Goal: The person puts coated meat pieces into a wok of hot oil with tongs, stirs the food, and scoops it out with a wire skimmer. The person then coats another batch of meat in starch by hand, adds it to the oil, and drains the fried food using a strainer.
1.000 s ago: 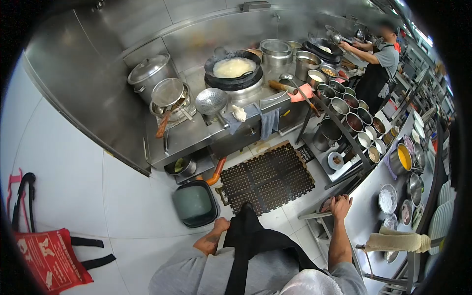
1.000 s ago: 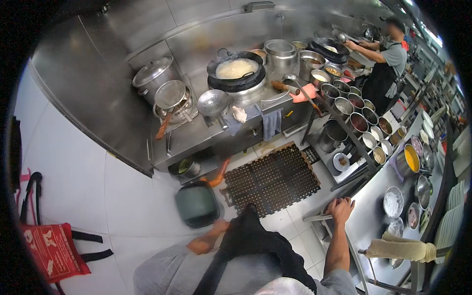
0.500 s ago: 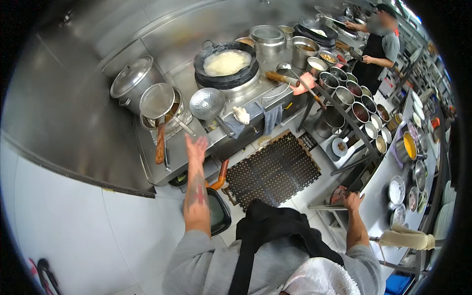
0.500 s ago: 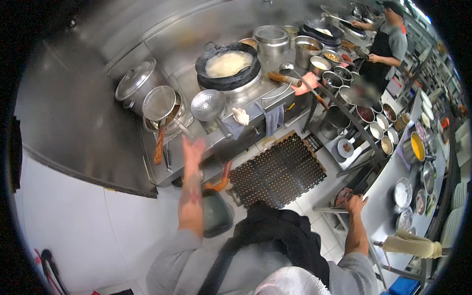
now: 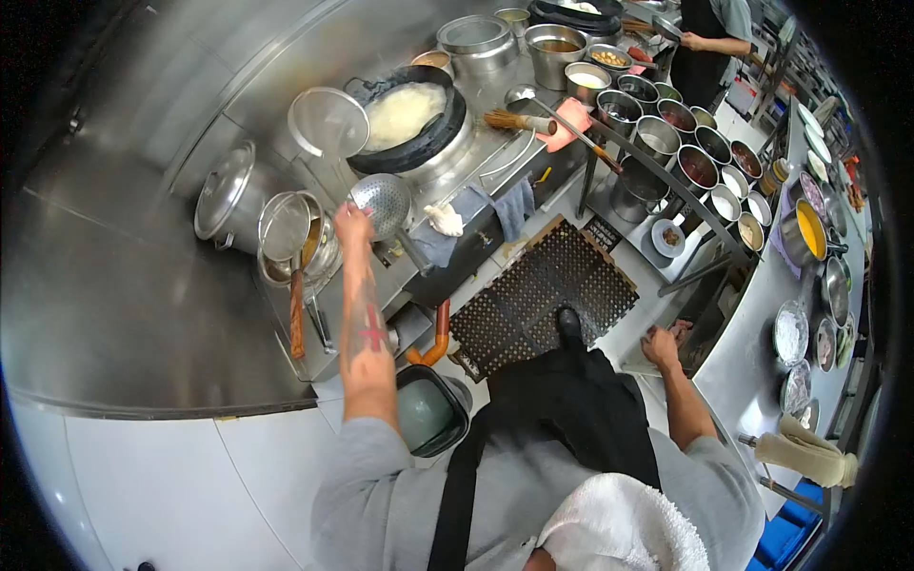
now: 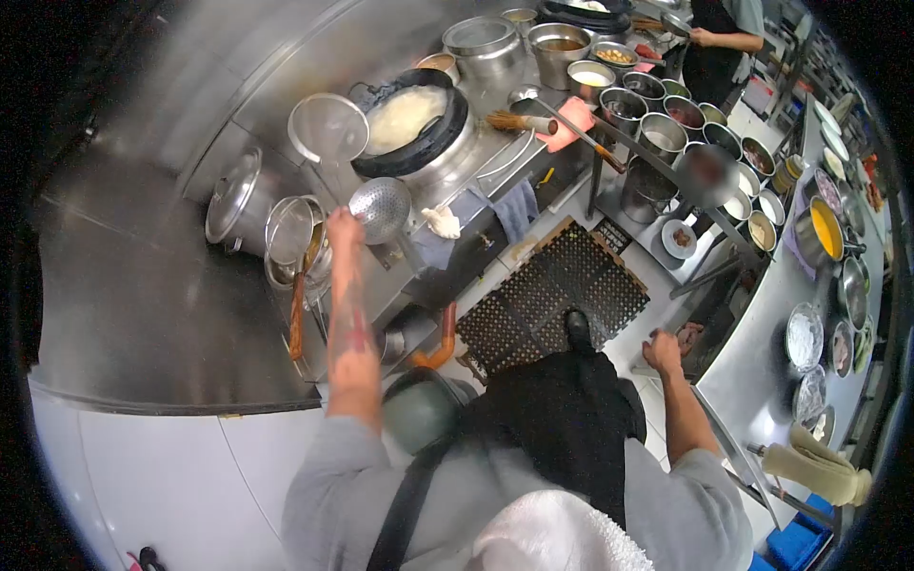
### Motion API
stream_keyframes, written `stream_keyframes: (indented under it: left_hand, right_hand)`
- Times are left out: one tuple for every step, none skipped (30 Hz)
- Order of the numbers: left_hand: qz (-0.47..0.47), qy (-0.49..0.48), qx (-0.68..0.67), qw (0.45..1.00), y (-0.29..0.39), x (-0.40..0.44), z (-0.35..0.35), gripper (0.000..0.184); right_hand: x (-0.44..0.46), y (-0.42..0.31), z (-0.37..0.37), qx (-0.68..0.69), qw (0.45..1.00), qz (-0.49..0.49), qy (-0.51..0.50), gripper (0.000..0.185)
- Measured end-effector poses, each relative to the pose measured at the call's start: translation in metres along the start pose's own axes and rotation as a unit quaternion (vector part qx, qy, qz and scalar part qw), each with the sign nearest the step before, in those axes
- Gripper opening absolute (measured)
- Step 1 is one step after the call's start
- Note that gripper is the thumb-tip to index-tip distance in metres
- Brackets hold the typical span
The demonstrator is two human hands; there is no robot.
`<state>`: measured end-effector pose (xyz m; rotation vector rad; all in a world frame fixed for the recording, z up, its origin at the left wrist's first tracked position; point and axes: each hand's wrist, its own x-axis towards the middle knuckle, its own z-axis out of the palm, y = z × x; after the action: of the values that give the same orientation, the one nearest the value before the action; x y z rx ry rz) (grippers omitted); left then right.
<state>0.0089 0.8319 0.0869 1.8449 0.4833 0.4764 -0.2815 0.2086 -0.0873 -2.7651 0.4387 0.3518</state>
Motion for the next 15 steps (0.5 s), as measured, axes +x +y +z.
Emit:
stream_keyframes:
  left_hand:
    - [0.105, 0.032, 0.155, 0.982, 0.001, 0.020, 0.011, 0.023]
    - [0.109, 0.028, 0.155, 0.981, 0.011, 0.022, 0.023, 0.023]
    - [0.187, 0.060, 0.264, 0.945, 0.027, 0.022, 0.032, 0.024]
    - [0.261, 0.094, 0.367, 0.888, 0.048, 0.019, 0.039, 0.025]
    - [0.182, 0.049, 0.377, 0.907, 0.077, 0.003, 0.053, 0.026]
    - [0.187, 0.049, 0.379, 0.905, 0.079, 0.013, 0.068, 0.026]
    - [0.168, 0.020, 0.422, 0.891, 0.069, 0.031, 0.085, 0.026]
    - [0.147, -0.011, 0.464, 0.874, 0.050, 0.055, 0.103, 0.026]
    - [0.174, -0.097, 0.538, 0.819, 0.006, 0.119, 0.115, 0.025]
    - [0.172, -0.097, 0.540, 0.818, 0.032, 0.112, 0.124, 0.025]
    - [0.131, -0.036, 0.480, 0.867, 0.061, 0.109, 0.130, 0.025]
    - [0.091, 0.027, 0.415, 0.905, 0.090, 0.103, 0.136, 0.026]
    - [0.089, 0.030, 0.417, 0.904, 0.098, 0.103, 0.141, 0.026]
    - [0.101, 0.048, 0.400, 0.910, 0.106, 0.103, 0.147, 0.026]
    - [0.113, 0.067, 0.380, 0.916, 0.111, 0.105, 0.153, 0.027]
  right_hand:
    - [0.011, -0.003, 0.004, 0.044, 0.999, 0.007, -0.024, 0.031]
    - [0.021, -0.002, 0.005, 0.088, 0.995, 0.014, -0.046, 0.032]
    - [0.027, 0.000, 0.003, 0.092, 0.995, 0.016, -0.044, 0.032]
    - [0.034, 0.000, 0.002, 0.102, 0.994, 0.013, -0.048, 0.031]
    - [0.040, 0.001, 0.002, 0.113, 0.992, 0.009, -0.052, 0.031]
    - [0.044, 0.004, -0.002, 0.119, 0.991, 0.009, -0.052, 0.031]
    - [0.042, 0.008, -0.011, 0.114, 0.992, 0.005, -0.053, 0.031]
    - [0.040, 0.012, -0.015, 0.107, 0.993, 0.001, -0.054, 0.030]
    - [0.043, 0.023, -0.016, 0.102, 0.993, -0.018, -0.060, 0.030]
    - [0.043, 0.029, -0.023, 0.101, 0.993, -0.019, -0.062, 0.030]
    - [0.042, 0.036, -0.033, 0.090, 0.993, -0.024, -0.071, 0.029]
    - [0.042, 0.039, -0.042, 0.081, 0.993, -0.031, -0.079, 0.027]
    - [0.043, 0.042, -0.046, 0.082, 0.993, -0.034, -0.081, 0.027]
    - [0.045, 0.047, -0.050, 0.084, 0.992, -0.036, -0.091, 0.029]
    - [0.048, 0.053, -0.052, 0.085, 0.991, -0.039, -0.098, 0.031]
